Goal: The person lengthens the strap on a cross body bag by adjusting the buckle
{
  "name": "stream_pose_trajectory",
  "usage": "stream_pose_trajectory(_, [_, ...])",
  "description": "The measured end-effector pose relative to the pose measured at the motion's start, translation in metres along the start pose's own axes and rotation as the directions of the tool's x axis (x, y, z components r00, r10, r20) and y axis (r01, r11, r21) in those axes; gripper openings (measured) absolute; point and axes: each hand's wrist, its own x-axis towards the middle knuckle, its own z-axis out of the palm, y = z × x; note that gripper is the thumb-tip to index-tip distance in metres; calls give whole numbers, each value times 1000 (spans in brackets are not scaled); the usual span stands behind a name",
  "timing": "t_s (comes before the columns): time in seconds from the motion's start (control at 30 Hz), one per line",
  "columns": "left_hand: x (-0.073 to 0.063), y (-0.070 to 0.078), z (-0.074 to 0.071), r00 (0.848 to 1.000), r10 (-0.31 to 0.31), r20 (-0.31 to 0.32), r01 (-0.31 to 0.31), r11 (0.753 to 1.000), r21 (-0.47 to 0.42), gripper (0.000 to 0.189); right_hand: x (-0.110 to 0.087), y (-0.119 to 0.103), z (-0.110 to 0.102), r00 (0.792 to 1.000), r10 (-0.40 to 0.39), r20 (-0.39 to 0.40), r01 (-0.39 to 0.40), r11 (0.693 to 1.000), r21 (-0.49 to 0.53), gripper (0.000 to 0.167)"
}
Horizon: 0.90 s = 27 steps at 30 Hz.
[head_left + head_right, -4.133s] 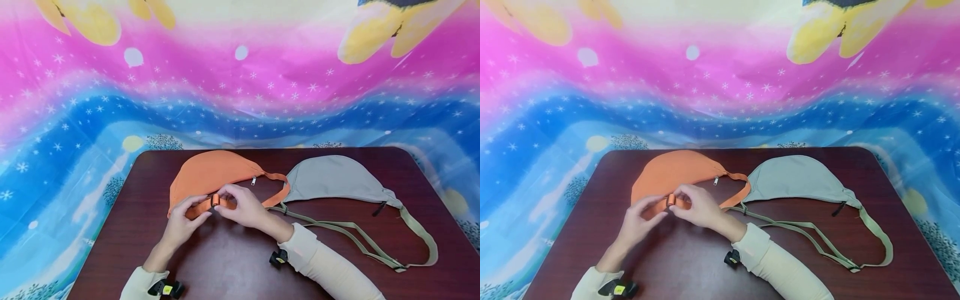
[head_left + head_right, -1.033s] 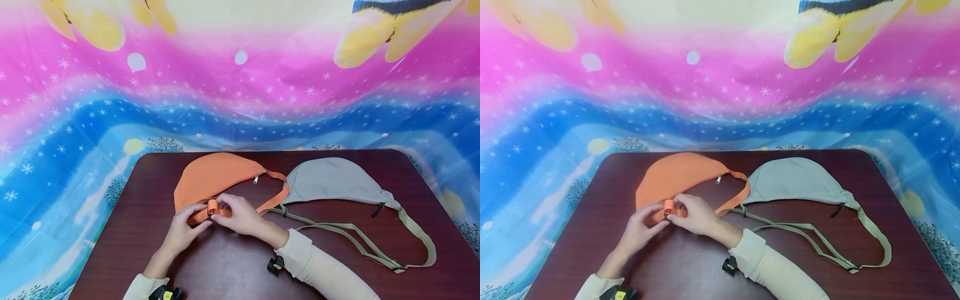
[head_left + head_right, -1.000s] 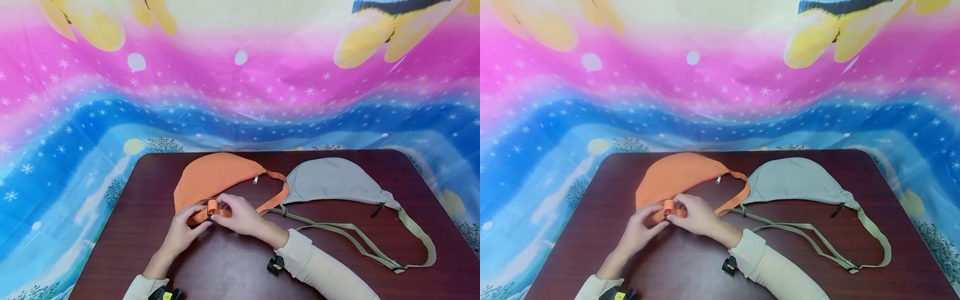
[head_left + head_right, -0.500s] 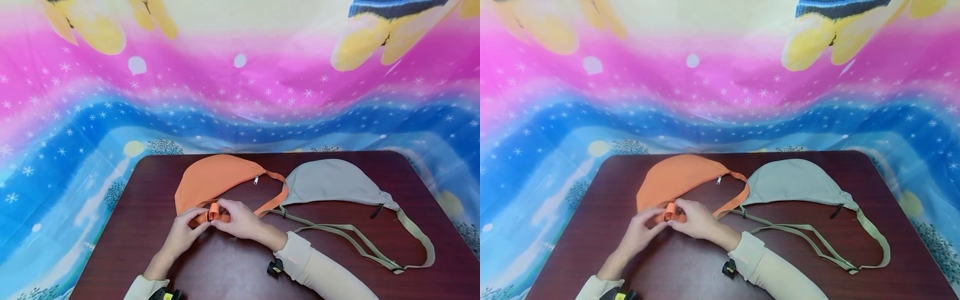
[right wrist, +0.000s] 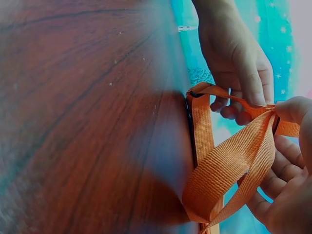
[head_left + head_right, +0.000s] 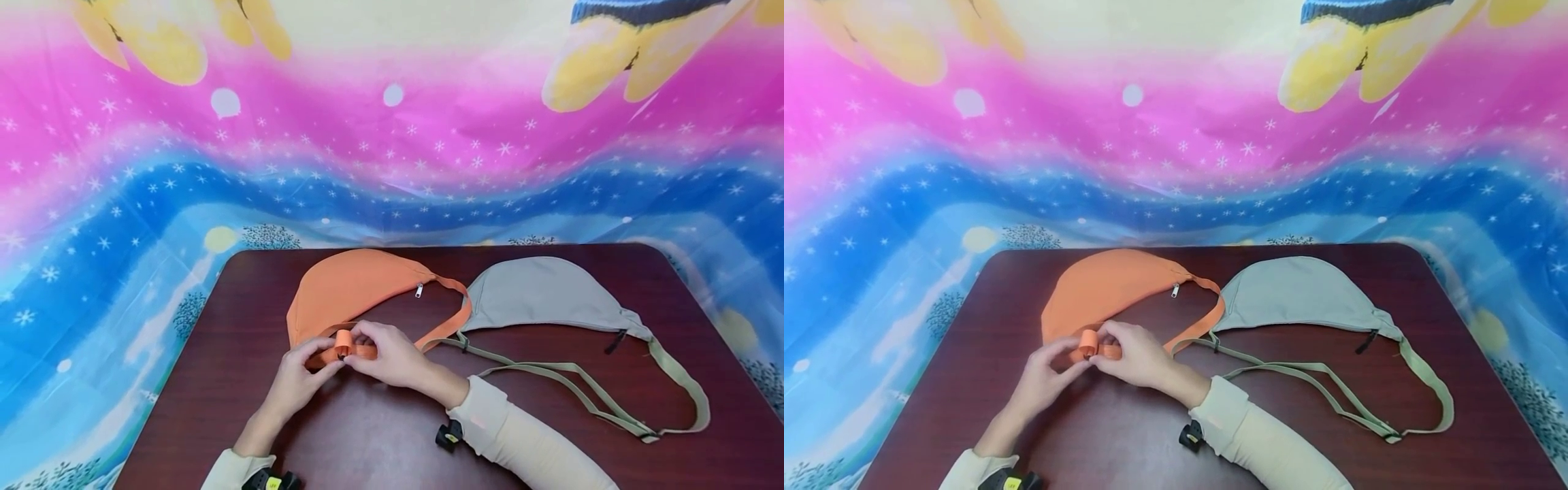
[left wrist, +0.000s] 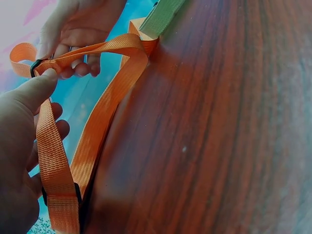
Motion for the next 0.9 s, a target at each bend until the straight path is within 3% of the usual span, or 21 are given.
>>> stream_pose_trajectory(0.27, [4, 2, 1, 999, 46, 24, -45, 999, -18, 35, 0, 3, 2, 999, 22, 36, -21, 1000, -20, 21])
stream_pose_trajectory(0.9, [5, 3, 3, 999, 31, 15, -30, 999, -22, 35, 1, -1, -4, 999, 27, 42, -25, 998, -64, 20])
